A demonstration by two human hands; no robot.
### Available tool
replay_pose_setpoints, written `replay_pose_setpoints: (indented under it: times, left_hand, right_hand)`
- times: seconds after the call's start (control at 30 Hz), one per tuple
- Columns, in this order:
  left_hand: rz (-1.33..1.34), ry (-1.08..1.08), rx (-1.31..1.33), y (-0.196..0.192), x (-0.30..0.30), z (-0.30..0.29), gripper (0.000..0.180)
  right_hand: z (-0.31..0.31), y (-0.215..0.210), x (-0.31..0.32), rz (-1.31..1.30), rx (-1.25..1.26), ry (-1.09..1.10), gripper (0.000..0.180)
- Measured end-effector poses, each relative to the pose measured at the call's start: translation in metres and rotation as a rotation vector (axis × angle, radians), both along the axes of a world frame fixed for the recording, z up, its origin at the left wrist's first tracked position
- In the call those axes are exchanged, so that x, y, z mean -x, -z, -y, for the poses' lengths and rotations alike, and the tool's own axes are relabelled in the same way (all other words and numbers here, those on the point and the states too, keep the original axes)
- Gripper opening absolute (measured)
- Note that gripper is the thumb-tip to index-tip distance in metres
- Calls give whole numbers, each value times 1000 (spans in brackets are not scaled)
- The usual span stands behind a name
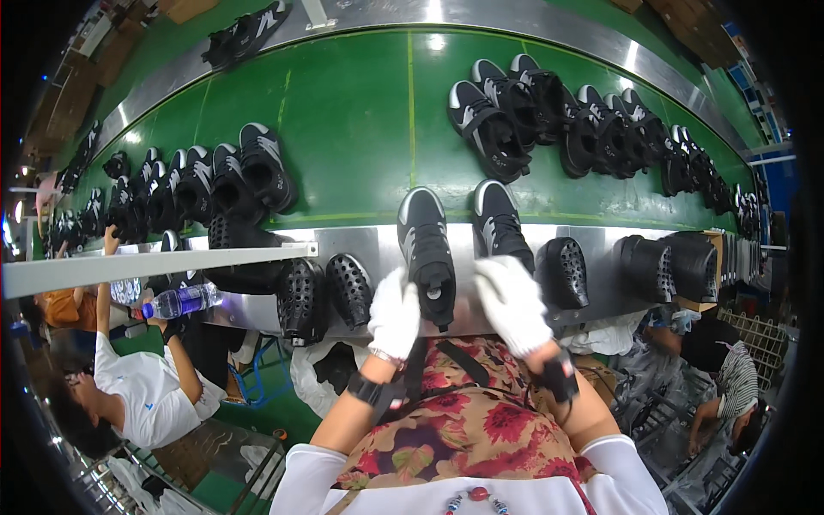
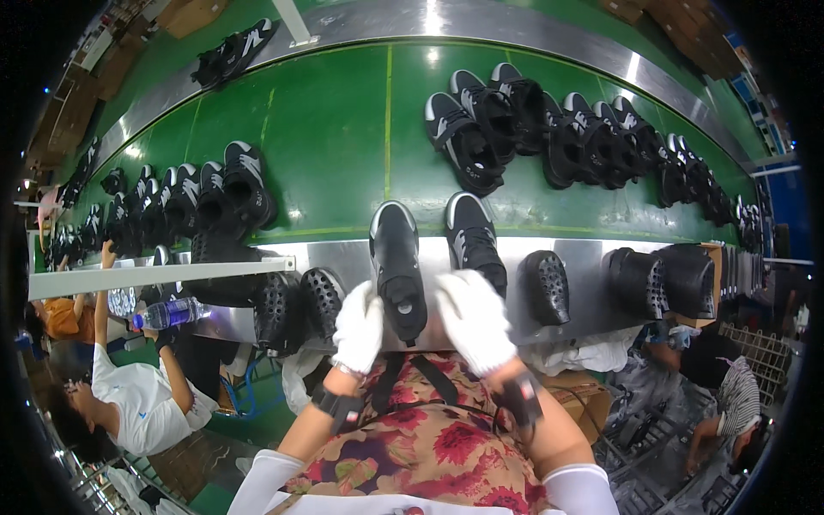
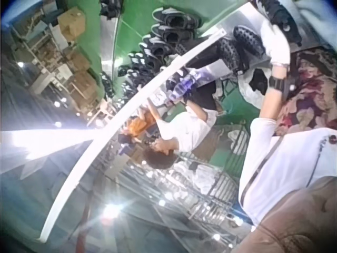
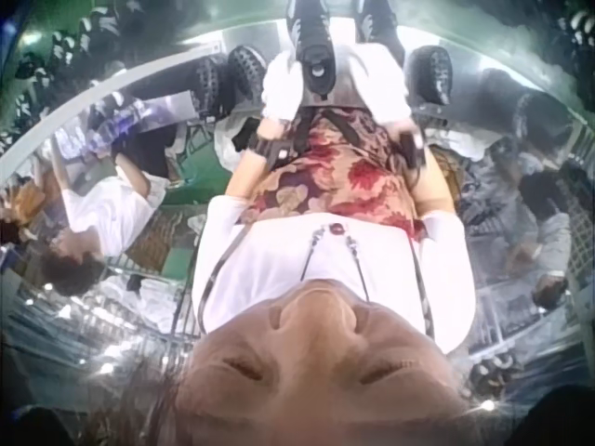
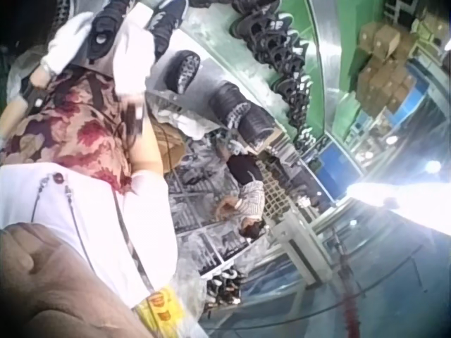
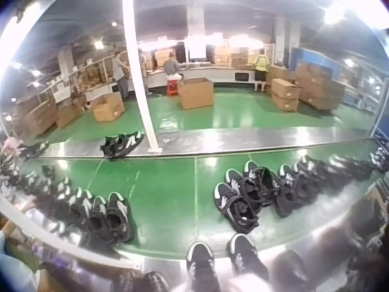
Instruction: The person picks up a shoe tree, inserts it into a shoe, and fastens the strap, repeating this process for several shoes. After completing each pair, they place the shoes onto the conveyor belt.
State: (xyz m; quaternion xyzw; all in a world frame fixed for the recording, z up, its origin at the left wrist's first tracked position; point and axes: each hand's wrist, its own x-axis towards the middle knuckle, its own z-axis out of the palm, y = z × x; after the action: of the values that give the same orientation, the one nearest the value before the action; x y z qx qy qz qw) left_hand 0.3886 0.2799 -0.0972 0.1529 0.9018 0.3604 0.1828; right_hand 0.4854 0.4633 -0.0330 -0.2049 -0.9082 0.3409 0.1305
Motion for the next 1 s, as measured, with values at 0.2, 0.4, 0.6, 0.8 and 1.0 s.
replay_pose_setpoints:
  times: [0.2,0.4,0.6,0.8,1.0]
  left_hand:
    - [35,202,269,-15,7,-29,58]
    - [-93,78,397,-20,65,-27,36]
    - [-109,-168,314,-20,189,-29,50]
    - [-547,-258,127,-20,163,-32,48]
    - [-522,99,-53,-10,113,-55,43]
  right_hand:
    - [-42,-23,-67,541,-81,-43,42]
    - [-14,28,-2,534,25,-185,39]
    - [1,54,167,44,81,-250,25]
    - [-123,36,135,277,-369,178,28]
    - [-174,66,140,383,-465,120,33]
